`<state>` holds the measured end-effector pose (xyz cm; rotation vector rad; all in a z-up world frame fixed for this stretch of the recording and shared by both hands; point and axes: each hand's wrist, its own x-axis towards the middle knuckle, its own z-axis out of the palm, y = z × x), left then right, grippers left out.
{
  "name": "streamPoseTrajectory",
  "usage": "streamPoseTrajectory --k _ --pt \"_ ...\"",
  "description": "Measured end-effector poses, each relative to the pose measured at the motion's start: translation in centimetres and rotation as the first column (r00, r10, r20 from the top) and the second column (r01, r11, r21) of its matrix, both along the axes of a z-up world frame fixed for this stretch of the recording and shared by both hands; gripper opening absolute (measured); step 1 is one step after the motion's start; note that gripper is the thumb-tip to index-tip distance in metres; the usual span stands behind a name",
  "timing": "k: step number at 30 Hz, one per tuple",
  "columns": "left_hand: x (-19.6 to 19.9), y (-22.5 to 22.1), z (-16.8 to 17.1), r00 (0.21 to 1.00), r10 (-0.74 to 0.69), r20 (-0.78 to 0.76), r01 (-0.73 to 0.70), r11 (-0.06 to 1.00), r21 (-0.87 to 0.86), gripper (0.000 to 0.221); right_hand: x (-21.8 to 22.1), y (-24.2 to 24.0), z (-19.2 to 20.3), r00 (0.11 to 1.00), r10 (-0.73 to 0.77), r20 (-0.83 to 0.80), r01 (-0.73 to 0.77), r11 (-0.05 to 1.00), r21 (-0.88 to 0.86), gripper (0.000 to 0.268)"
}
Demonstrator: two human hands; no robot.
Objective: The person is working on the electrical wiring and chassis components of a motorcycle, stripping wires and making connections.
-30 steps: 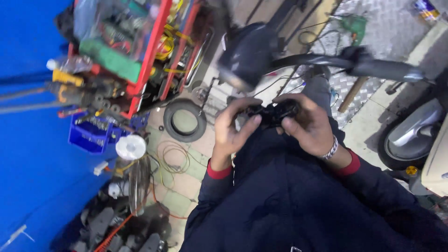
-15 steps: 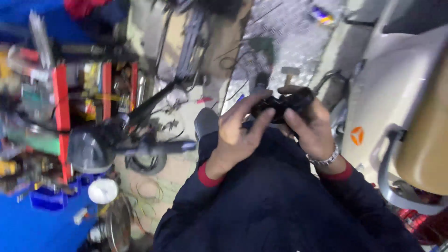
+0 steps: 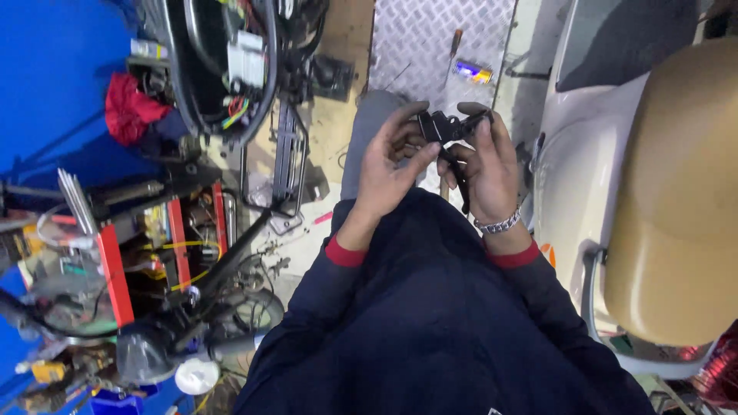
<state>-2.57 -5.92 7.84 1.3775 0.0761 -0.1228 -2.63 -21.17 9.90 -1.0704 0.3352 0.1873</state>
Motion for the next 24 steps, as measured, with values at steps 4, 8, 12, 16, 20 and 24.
streamPoseTrajectory --k 4,8,12,16,20,24 --pt "8.6 -1.4 -1.2 0.998 -0.05 -0.026 0.047 0.993 -0.109 0.065 8.1 -1.8 -2.5 1.0 -0.015 0.019 0.016 0.999 -0.046 0.038" --pt "20.3 -2.0 -4.7 0.999 0.007 -0.042 -0.014 0.985 -0.172 0.064 20.7 -2.5 -5.5 0.999 0.021 0.028 -0.017 0.992 -0.126 0.038" --pt "34.3 -0.1 -8.0 0.994 0.085 -0.069 -0.101 0.957 -0.27 0.062 35.7 -2.1 -7.5 0.991 0.133 0.021 -0.121 0.945 -0.306 0.039" --pt "46.6 2.2 -6.4 0.97 0.228 -0.086 -0.243 0.932 -0.268 0.056 49.3 -2.4 -6.6 0.944 0.33 0.015 -0.32 0.924 -0.209 0.044" --pt "55.6 4.3 -4.1 0.947 0.303 -0.105 -0.318 0.93 -0.187 0.051 59.6 -0.5 -3.6 0.883 0.469 0.018 -0.461 0.874 -0.15 0.048" --pt "62.4 6.5 -3.4 0.897 0.419 -0.143 -0.438 0.887 -0.146 0.047 69.1 2.0 -4.4 0.778 0.628 0.014 -0.617 0.768 -0.173 0.044"
